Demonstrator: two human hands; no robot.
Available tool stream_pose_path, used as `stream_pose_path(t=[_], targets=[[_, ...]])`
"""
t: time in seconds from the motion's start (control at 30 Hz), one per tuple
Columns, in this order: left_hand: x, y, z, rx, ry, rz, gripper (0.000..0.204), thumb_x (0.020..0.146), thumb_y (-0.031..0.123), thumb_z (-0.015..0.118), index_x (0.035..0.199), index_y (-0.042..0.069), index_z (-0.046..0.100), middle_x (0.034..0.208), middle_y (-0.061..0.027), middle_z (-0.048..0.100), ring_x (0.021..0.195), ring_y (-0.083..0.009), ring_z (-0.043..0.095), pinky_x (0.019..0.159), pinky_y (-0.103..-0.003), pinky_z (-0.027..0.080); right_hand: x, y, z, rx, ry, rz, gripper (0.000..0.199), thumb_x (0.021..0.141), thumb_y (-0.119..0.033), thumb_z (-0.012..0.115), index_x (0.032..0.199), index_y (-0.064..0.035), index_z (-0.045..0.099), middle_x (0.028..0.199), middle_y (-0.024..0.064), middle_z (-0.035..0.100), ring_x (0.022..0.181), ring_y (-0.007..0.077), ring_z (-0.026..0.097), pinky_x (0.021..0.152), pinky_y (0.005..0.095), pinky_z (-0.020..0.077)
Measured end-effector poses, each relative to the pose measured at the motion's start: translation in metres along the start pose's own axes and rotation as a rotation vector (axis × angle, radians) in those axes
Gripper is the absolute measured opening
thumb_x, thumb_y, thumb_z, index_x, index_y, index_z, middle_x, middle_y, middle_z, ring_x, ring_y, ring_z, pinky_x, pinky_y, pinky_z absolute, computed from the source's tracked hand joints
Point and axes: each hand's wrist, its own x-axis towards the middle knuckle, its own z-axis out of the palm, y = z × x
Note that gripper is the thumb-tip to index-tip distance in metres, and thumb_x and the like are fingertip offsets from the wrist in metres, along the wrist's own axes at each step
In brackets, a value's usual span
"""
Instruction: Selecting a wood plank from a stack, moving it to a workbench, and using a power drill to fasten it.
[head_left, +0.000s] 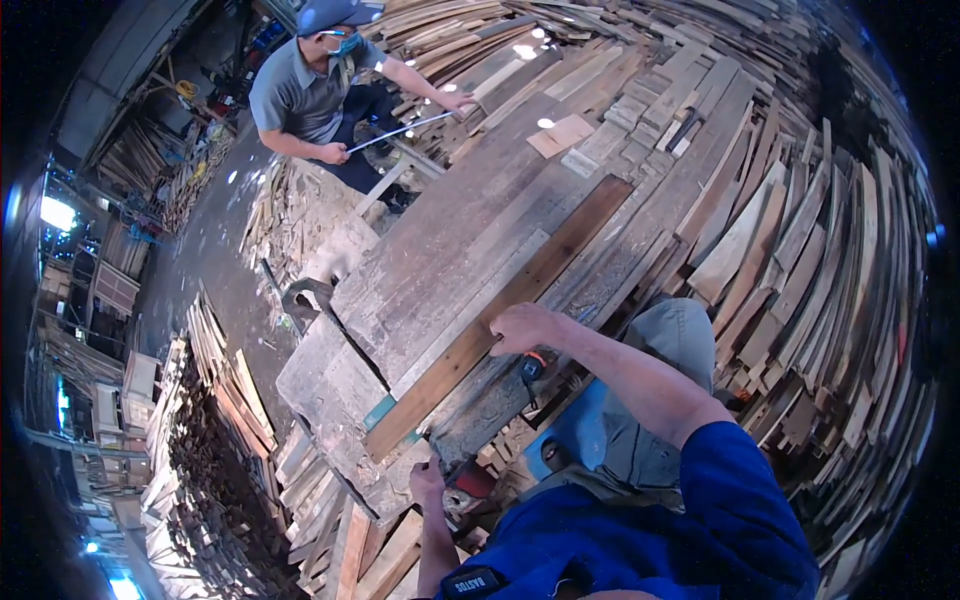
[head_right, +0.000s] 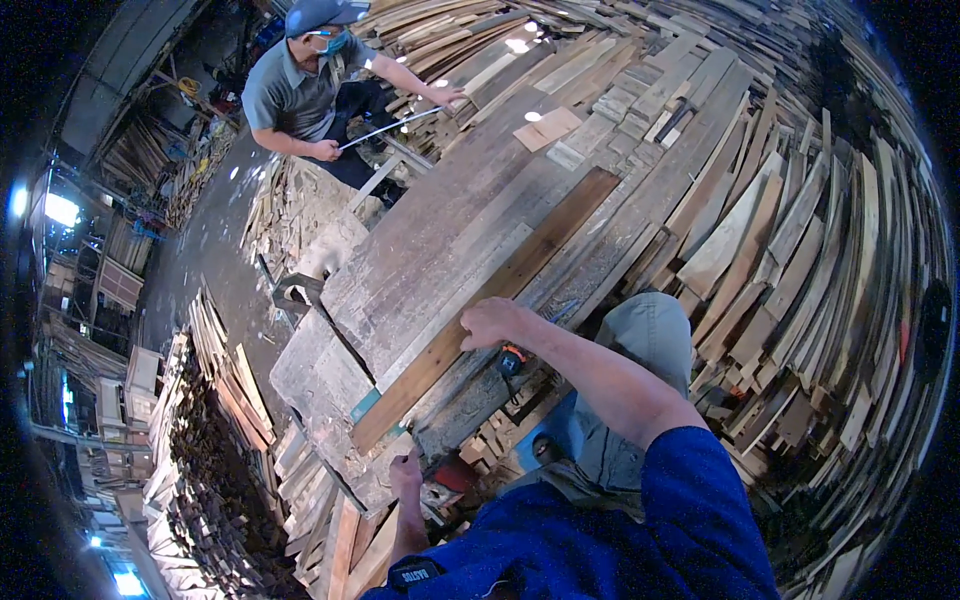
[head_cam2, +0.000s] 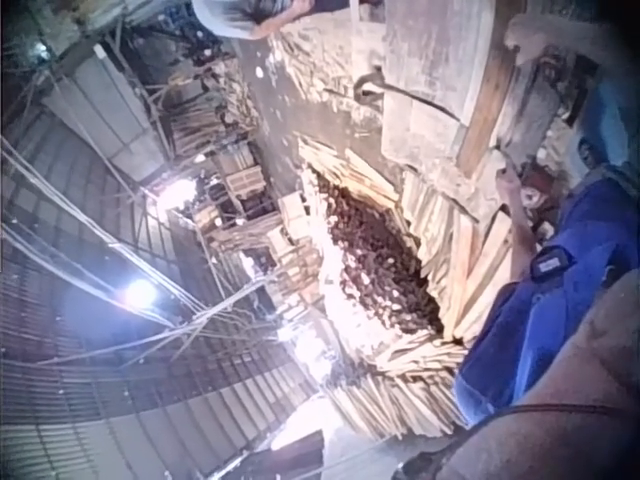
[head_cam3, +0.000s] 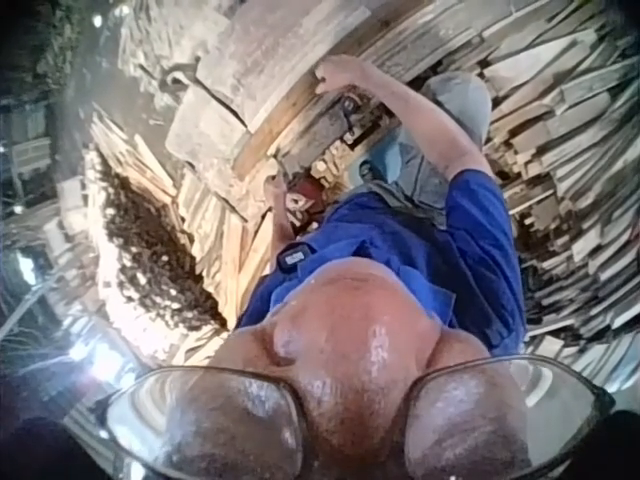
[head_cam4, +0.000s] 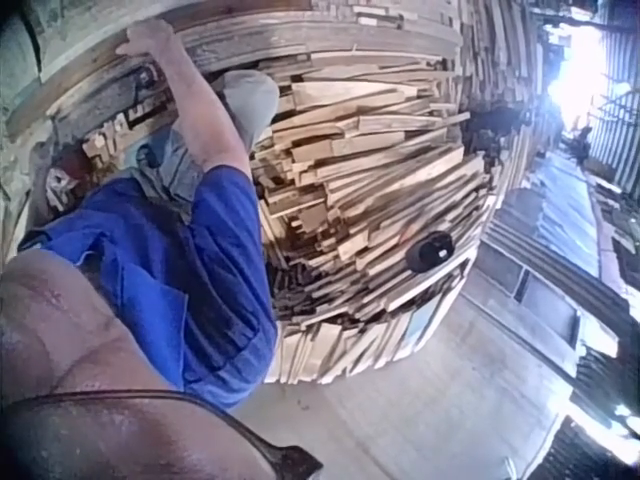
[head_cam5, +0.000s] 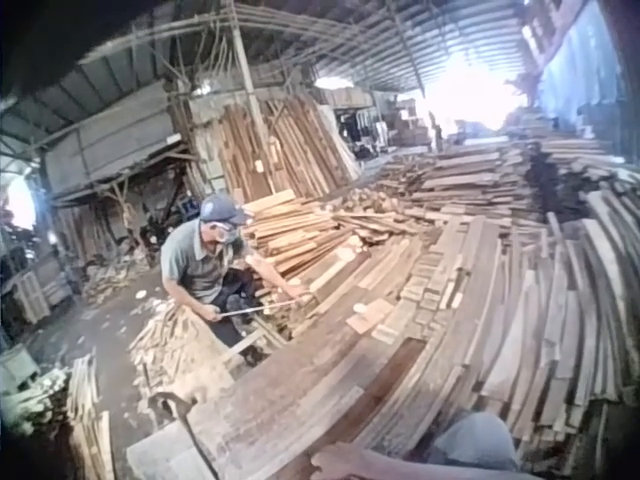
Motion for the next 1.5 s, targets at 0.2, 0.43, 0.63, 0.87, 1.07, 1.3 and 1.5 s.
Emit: stream_pose_path(t=[0.2,0.43,0.63,0.87,1.07,1.3,1.5], targets=[[-0.004,0.013,-0.002,0.007,-0.008,0.004,0.055,0.083,0.057,0.062,0.099,0.005,0.074,0.101,-0.0209,0.072,0.097,-0.0399,0.068,0.086,-0.049,0.052,-0.001,0.01,0.01,-0.004,-0.04,0.045,0.046,0.08,-0.048,0.068,0.099,-0.0052,0.071,0.1,0.0192,0.07,0.1,0.0368,0.066,0.087,0.0482,0.0508],[0.0,0.008,-0.002,0.01,0.017,0.022,0.055,0.083,0.056,0.063,0.098,0.004,0.074,0.1,-0.0206,0.072,0.097,-0.0396,0.068,0.086,-0.049,0.052,0.008,-0.004,0.001,0.017,-0.042,0.028,0.046,0.081,-0.046,0.066,0.1,-0.0036,0.071,0.104,0.0207,0.071,0.104,0.0369,0.066,0.091,0.0477,0.0515],[-0.004,0.013,0.001,0.011,0.022,0.011,0.054,0.084,0.055,0.064,0.099,0.003,0.073,0.099,-0.0211,0.072,0.096,-0.0391,0.069,0.086,-0.048,0.052,0.001,-0.003,0.0,0.013,-0.023,0.045,0.047,0.08,-0.045,0.066,0.102,-0.0042,0.07,0.103,0.0199,0.07,0.102,0.0374,0.066,0.089,0.049,0.0504],[0.0,0.006,0.004,0.014,0.008,0.028,0.055,0.085,0.055,0.064,0.099,0.003,0.073,0.1,-0.0216,0.072,0.097,-0.0396,0.068,0.086,-0.048,0.052,-0.001,0.0,0.003,0.007,-0.014,0.027,0.047,0.079,-0.046,0.066,0.098,-0.003,0.07,0.101,0.0212,0.07,0.101,0.0382,0.066,0.088,0.0487,0.0508],[0.001,0.005,0.001,0.006,0.001,0.016,0.054,0.085,0.055,0.064,0.099,0.003,0.073,0.1,-0.0217,0.072,0.097,-0.0397,0.068,0.086,-0.048,0.052,-0.003,-0.003,-0.002,0.026,0.003,0.021,0.046,0.08,-0.046,0.066,0.098,-0.003,0.07,0.099,0.0222,0.07,0.1,0.0385,0.066,0.088,0.049,0.0505],[-0.007,0.019,-0.004,0.022,-0.003,-0.007,0.055,0.085,0.055,0.064,0.098,0.003,0.073,0.1,-0.0217,0.072,0.097,-0.0398,0.068,0.086,-0.049,0.051,-0.006,-0.004,-0.004,0.008,-0.038,0.034,0.046,0.081,-0.045,0.067,0.097,-0.0021,0.072,0.103,0.0198,0.071,0.102,0.0355,0.067,0.092,0.0466,0.0513],[0.0,0.004,-0.003,0.026,0.013,0.027,0.055,0.085,0.056,0.063,0.097,0.003,0.072,0.101,-0.0227,0.071,0.097,-0.0407,0.068,0.086,-0.049,0.051,-0.007,-0.014,-0.009,0.012,-0.039,0.026,0.046,0.081,-0.045,0.066,0.098,-0.0028,0.072,0.106,0.0191,0.07,0.106,0.0356,0.065,0.093,0.0468,0.0508]])
